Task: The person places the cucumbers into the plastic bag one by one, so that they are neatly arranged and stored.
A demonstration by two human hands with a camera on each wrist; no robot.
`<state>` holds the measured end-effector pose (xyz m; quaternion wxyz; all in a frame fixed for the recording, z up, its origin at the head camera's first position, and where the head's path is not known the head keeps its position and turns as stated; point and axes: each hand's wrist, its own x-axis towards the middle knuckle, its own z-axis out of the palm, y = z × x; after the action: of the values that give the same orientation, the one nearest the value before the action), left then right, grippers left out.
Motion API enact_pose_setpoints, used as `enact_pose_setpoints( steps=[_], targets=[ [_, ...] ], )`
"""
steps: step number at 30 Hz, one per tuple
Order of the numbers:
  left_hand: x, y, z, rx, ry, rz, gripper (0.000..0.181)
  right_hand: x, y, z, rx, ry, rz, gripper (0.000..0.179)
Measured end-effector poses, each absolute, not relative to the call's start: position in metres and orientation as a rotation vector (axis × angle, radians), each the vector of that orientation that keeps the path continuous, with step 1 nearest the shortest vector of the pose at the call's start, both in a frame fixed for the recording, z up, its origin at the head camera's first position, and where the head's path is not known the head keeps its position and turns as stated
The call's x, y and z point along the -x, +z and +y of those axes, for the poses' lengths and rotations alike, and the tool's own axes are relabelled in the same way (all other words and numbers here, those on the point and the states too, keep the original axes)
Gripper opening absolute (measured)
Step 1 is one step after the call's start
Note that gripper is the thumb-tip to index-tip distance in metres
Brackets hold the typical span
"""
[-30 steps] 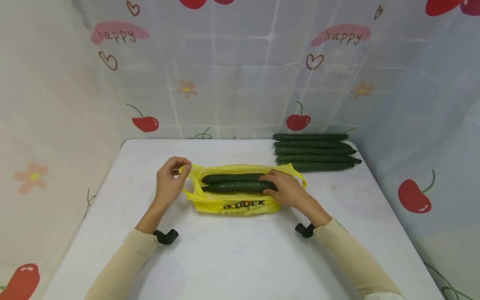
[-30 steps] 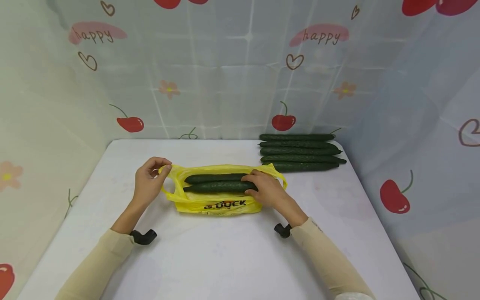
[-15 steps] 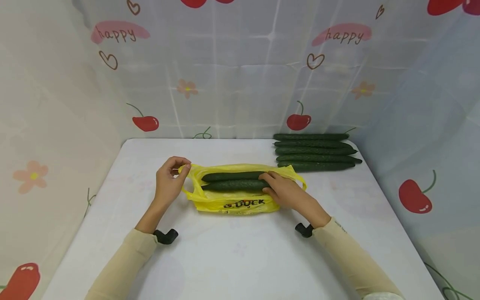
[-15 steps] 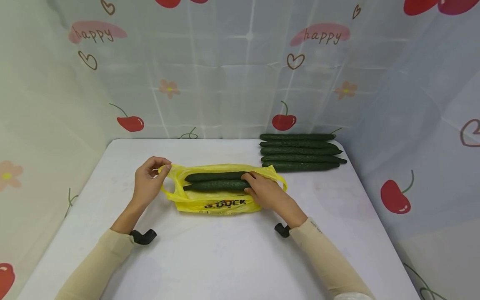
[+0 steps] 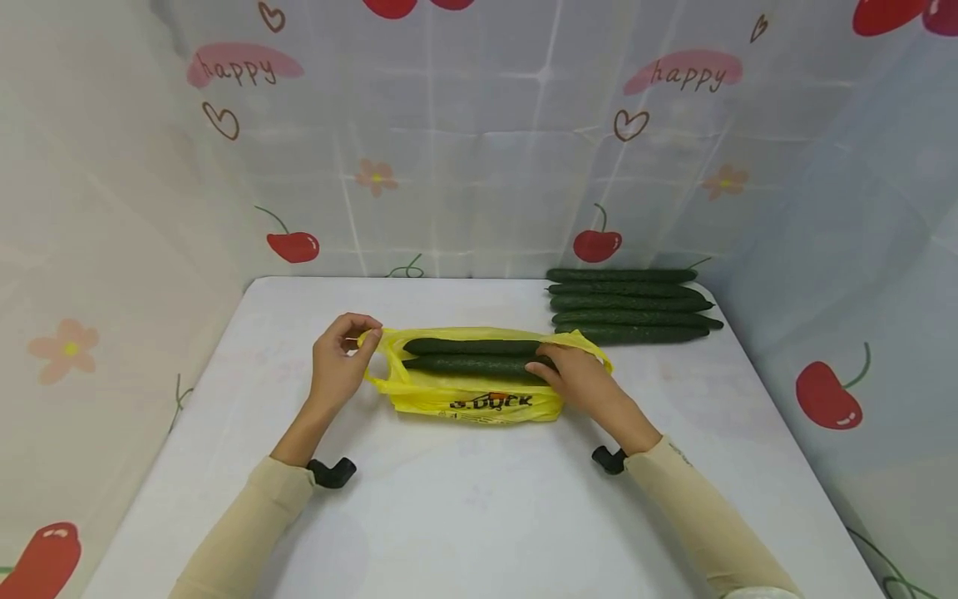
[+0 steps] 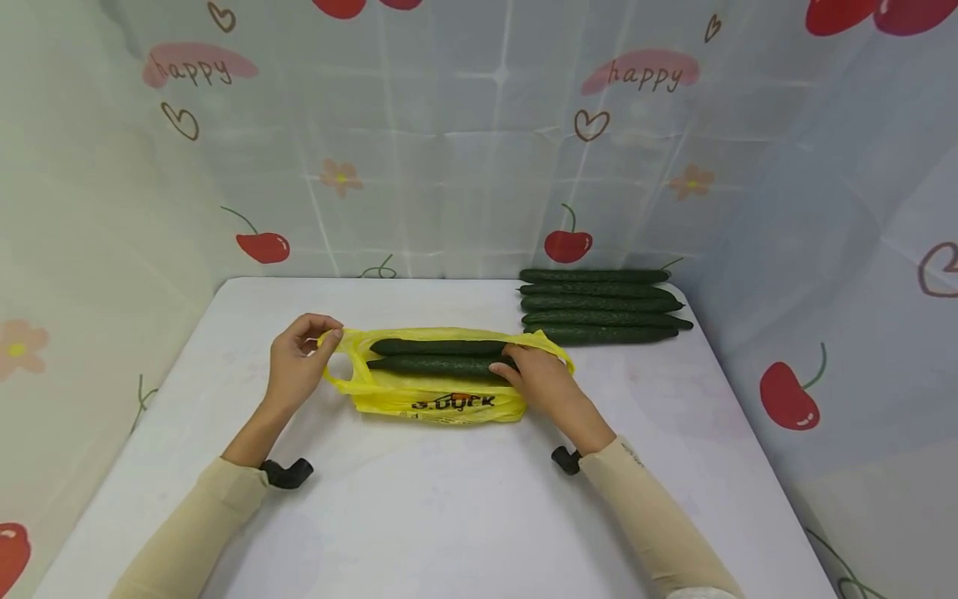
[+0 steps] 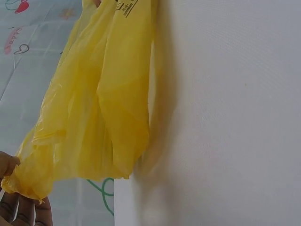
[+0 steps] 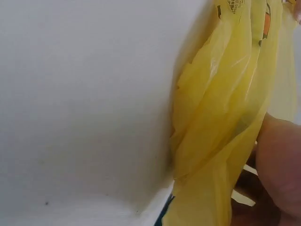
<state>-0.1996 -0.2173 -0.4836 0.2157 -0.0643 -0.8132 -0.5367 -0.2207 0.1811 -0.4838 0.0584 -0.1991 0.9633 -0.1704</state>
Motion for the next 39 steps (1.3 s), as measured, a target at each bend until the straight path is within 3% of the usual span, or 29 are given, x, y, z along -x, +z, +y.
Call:
enact_pose_setpoints(
  steps=[10,18,22,31,39],
  targets=[
    [0.201,-0.484,-0.219,0.205,-1.485,-2.252,0.010,0.223,-0.482,0.189,0.527,-0.627,2.810,0.055],
    [0.202,-0.482,-0.218,0.196,-1.487,-2.251,0.011,0.222,-0.478,0.195,0.753,-0.427,2.948,0.046],
    [0.202,-0.483,-0.216,0.187,-1.485,-2.249,0.010,0.221,-0.478,0.193,0.740,-0.323,3.015,0.047],
    [0.202,-0.479,-0.215,0.183,-1.497,-2.242,0.011,0.214,-0.473,0.181,0.663,-0.190,3.025,0.086],
    [0.202,-0.478,-0.218,0.141,-1.446,-2.294,0.010,0.208,-0.466,0.178,0.776,-0.209,3.003,0.092]
  ],
)
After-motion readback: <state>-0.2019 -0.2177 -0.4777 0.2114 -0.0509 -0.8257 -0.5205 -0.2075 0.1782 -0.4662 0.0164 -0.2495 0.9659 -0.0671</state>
